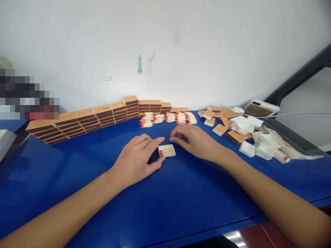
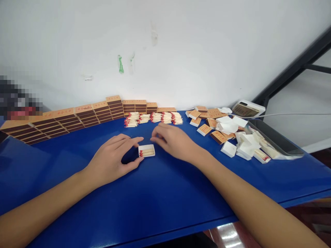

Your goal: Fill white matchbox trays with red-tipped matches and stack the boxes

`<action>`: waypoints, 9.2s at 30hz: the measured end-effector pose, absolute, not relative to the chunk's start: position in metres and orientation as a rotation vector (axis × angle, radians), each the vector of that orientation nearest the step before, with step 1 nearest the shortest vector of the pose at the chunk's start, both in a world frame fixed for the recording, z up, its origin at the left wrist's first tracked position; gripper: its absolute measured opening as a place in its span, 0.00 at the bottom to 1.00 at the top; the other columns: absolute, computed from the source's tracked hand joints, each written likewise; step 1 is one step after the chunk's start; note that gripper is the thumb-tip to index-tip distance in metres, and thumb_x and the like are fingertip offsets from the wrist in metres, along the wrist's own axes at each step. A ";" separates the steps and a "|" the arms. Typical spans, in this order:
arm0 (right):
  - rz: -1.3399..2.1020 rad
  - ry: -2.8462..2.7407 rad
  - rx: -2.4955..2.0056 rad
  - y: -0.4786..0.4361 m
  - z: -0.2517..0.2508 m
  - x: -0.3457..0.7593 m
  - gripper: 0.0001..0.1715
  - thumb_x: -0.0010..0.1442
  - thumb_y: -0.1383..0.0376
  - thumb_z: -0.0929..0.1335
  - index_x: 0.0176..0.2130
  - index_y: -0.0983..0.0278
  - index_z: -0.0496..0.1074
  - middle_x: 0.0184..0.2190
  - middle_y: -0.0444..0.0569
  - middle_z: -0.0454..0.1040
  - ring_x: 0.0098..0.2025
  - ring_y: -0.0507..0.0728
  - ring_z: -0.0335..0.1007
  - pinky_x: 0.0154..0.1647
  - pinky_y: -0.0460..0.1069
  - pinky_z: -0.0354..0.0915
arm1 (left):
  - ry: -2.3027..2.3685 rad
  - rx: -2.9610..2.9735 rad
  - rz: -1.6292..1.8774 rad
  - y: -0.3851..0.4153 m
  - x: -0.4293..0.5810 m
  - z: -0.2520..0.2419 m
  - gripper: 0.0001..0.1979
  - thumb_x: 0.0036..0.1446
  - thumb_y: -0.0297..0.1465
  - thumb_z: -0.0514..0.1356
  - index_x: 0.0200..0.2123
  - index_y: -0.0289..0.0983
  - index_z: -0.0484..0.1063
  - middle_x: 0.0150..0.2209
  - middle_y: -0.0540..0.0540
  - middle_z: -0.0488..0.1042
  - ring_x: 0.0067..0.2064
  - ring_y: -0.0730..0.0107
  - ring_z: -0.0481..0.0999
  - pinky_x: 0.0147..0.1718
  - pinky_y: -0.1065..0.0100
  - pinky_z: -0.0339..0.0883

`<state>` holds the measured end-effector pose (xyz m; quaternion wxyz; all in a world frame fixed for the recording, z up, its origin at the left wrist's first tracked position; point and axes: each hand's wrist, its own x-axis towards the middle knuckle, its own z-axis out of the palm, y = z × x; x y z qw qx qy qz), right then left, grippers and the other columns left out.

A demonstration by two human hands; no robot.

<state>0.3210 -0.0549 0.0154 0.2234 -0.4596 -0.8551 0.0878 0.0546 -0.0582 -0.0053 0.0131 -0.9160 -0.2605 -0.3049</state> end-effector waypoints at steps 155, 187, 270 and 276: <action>0.201 -2.513 -1.117 -0.073 0.024 0.300 0.08 0.76 0.63 0.64 0.43 0.61 0.72 0.44 0.54 0.72 0.46 0.63 0.69 0.46 0.58 0.68 | -0.905 -2.871 -0.925 -0.058 0.055 -0.006 0.28 0.68 0.34 0.65 0.67 0.38 0.62 0.45 0.44 0.83 0.48 0.56 0.80 0.48 0.54 0.75; 0.038 -2.242 -1.404 -0.040 0.011 0.342 0.07 0.72 0.60 0.69 0.42 0.61 0.73 0.39 0.52 0.74 0.40 0.61 0.72 0.41 0.55 0.66 | -0.900 -2.886 -0.906 -0.058 0.054 -0.007 0.29 0.68 0.35 0.64 0.68 0.38 0.62 0.44 0.44 0.82 0.47 0.55 0.79 0.48 0.53 0.75; 0.104 -2.284 -1.583 -0.007 0.017 0.418 0.10 0.66 0.58 0.69 0.39 0.59 0.80 0.34 0.51 0.75 0.34 0.60 0.69 0.37 0.53 0.63 | -0.854 -2.879 -0.911 -0.059 0.053 -0.006 0.27 0.70 0.35 0.62 0.67 0.37 0.61 0.45 0.44 0.82 0.48 0.56 0.79 0.47 0.54 0.74; 0.122 -2.304 -1.641 -0.004 0.013 0.422 0.11 0.68 0.58 0.66 0.38 0.60 0.77 0.33 0.51 0.75 0.34 0.60 0.70 0.35 0.53 0.63 | -0.861 -2.883 -0.906 -0.059 0.053 -0.007 0.27 0.70 0.35 0.62 0.68 0.38 0.61 0.45 0.44 0.82 0.48 0.55 0.79 0.47 0.54 0.74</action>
